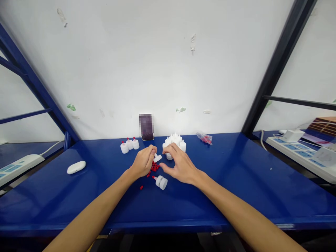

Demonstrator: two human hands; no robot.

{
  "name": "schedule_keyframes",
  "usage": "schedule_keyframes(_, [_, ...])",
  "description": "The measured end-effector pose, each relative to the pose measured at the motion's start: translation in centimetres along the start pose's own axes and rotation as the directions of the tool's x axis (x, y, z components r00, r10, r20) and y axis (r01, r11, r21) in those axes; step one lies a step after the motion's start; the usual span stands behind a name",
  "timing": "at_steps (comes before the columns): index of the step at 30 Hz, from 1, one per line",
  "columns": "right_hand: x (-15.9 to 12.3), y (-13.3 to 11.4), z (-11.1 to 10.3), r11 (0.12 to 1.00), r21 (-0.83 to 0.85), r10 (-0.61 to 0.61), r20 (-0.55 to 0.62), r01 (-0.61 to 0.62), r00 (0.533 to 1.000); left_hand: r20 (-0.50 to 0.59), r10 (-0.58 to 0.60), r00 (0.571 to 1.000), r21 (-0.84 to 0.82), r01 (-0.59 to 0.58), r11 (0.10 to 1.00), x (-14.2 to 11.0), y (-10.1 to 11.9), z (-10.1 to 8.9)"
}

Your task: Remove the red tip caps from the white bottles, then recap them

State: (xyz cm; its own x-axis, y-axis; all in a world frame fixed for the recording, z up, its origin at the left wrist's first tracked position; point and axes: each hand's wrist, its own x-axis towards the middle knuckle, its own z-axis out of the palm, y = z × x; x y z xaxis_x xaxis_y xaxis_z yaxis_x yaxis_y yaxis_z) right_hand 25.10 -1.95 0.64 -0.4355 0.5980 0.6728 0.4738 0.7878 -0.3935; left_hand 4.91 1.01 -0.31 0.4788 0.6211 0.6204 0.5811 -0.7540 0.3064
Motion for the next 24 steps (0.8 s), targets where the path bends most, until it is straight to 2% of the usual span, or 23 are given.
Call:
schedule_keyframes(3, [0.1,-0.2,1.6,0.998,0.053,-0.034,-0.027,0.036,0.999,-0.074,0.072,0.995,0.042,-0.069,0.997,0.0,0.3,0.3])
schedule_keyframes(5, [0.1,-0.5,2.4,0.994,0.111,-0.006,-0.043,0.011,0.999,-0.103,0.108,0.989,0.08,-0.1,0.992,0.1,0.4,0.3])
schedule_keyframes(7, [0.1,-0.8,2.8,0.982,0.189,0.043,-0.06,-0.031,0.997,-0.088,0.156,0.984,0.116,-0.145,0.983,0.2,0.4,-0.1])
schedule_keyframes(11, [0.1,-0.9,2.6,0.907,0.404,0.148,-0.044,-0.118,0.988,0.054,0.256,0.965,0.208,-0.262,0.943,0.4,0.2,-0.8])
schedule_keyframes(14, [0.1,-0.7,2.6,0.838,0.511,0.215,0.017,-0.194,0.976,0.149,0.258,0.955,0.279,-0.291,0.915,0.5,-0.2,-0.8])
schedule_keyframes(17, [0.2,-0.8,3.0,0.794,0.568,0.245,0.027,-0.216,0.969,0.217,0.237,0.947,0.302,-0.296,0.906,0.5,-0.5,-0.7])
schedule_keyframes(20, [0.3,-1.1,3.3,0.816,0.54,0.224,0.03,-0.204,0.974,0.284,0.193,0.939,0.318,-0.282,0.905,0.5,-0.7,-0.7])
schedule_keyframes(24, [0.4,-1.4,3.2,0.899,0.398,0.194,0.013,-0.183,0.981,0.347,0.16,0.924,0.367,-0.291,0.883,0.6,-0.5,-0.4])
